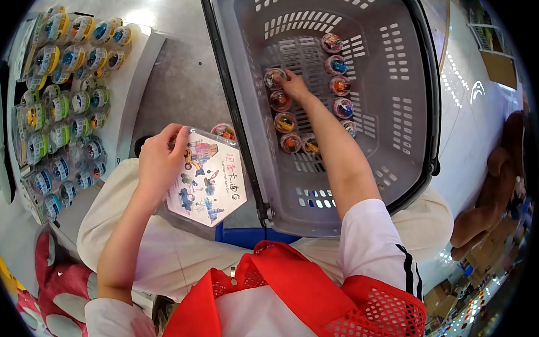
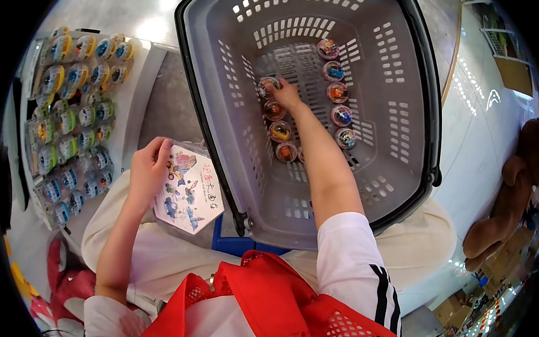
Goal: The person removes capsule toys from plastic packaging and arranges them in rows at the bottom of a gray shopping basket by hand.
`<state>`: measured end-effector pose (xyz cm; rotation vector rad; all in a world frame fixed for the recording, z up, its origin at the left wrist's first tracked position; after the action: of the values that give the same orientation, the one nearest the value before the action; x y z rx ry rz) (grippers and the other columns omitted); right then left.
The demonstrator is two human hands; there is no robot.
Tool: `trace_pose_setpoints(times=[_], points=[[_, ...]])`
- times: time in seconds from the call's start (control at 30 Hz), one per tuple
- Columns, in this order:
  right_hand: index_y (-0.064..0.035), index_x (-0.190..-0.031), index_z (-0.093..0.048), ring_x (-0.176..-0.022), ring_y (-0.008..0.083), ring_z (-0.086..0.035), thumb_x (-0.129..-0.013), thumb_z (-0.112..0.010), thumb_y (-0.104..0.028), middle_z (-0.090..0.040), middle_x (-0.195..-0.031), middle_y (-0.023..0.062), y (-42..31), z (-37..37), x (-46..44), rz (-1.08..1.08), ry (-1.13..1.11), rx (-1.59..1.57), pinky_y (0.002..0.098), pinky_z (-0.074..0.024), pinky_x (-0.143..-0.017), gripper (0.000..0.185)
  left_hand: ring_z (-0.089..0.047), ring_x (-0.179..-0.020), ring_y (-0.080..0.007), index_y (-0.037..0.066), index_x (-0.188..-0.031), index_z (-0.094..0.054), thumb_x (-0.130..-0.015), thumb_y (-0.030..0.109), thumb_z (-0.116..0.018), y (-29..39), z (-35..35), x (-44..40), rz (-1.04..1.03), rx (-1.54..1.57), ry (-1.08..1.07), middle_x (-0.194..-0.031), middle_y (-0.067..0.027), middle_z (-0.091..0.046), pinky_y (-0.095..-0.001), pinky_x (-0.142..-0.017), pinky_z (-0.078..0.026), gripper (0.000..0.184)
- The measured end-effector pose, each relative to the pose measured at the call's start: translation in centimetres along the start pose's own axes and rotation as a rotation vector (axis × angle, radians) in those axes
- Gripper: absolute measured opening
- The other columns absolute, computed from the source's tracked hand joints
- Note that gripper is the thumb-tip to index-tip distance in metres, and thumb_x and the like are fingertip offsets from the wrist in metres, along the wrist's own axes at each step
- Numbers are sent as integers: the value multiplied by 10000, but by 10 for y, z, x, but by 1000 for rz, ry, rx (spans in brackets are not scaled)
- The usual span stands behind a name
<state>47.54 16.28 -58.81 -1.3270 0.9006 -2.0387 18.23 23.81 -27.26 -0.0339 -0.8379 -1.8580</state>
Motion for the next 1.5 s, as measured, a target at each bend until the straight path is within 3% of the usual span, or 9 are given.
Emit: trace_pose_setpoints(times=[0.13,0.43,0.6,0.7,0.93,1.1,1.13,1.27,1.5], points=[[7,-1373,-320,-1272,418,-324,-779,-589,-573,-325,-1358,312,-5,7,14,-46,101,66,405,-291,-1046,874,-636,-680,-321,23,-950,-648,-870,344,-549,1,3,-2,9,-73,-42,-728,-173,-648,-371,-640,-481,346],[0,-1370,-329,-1224,362,-408,-831,-546,-545,-425,-1311,249,-11,71,37,-112,208,-37,399,-355,-983,796,-645,-773,-314,26,-1015,-645,-867,402,-531,-1,4,15,31,-153,-197,-824,-179,-663,-364,-715,-486,420],[-33,-1354,-356,-942,153,-573,-872,-529,-493,-538,-1193,82,-106,110,100,-4,165,-179,290,-444,-716,688,-640,-722,-262,18,-981,-653,-883,431,-501,-24,7,11,141,45,-195,-780,-157,-654,-346,-688,-476,451],[-78,-1342,-379,-1064,188,-537,-903,-506,-448,-480,-1265,87,-151,112,143,50,96,-248,310,-421,-847,588,-627,-682,-209,14,-954,-658,-892,460,-483,-49,13,6,162,137,-87,-753,-129,-649,-319,-652,-464,483],[-15,-1289,-423,-1021,171,-562,-933,-493,-277,-521,-1188,90,-249,52,243,434,-39,-231,284,-446,-831,447,-587,-627,-101,53,-941,-652,-920,523,-405,-99,48,18,301,629,4,-712,-15,-628,-256,-553,-448,531],[-15,-1305,-385,-1109,229,-505,-806,-668,-223,-480,-1238,144,-282,-22,294,746,-235,81,343,-412,-925,610,-595,-707,-59,115,-1083,-585,-962,482,-328,-95,78,44,293,967,40,-870,16,-640,-228,-537,-477,465],[-2,-1331,-333,-1174,301,-445,-746,-723,-251,-437,-1279,177,-283,-36,295,717,-264,175,392,-350,-994,746,-639,-874,-127,44,-1223,-480,-981,428,-318,-90,83,52,268,1073,-1,-1085,-53,-625,-299,-747,-535,482],[41,-1351,-240,-1262,385,-308,-656,-784,-295,-333,-1340,232,-280,-74,271,901,-90,338,436,-267,-1050,945,-620,-961,-166,61,-1256,-445,-979,441,-310,-86,79,65,274,1235,71,-1136,-82,-601,-335,-840,-511,489],[38,-1354,-200,-1202,350,-365,-630,-798,-161,-367,-1271,219,-300,-91,256,999,118,167,419,-314,-1007,960,-635,-858,-206,58,-1181,-461,-967,427,-368,-49,85,74,207,1443,18,-1016,-139,-613,-330,-785,-541,437]])
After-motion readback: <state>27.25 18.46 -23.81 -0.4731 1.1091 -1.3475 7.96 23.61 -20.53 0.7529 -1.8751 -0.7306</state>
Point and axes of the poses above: each hand's wrist, its own x-axis away from the middle knuckle, its own z-axis out of the back of the hand, y = z × x, the point moved 5 cm from there along -x, towards the middle knuckle
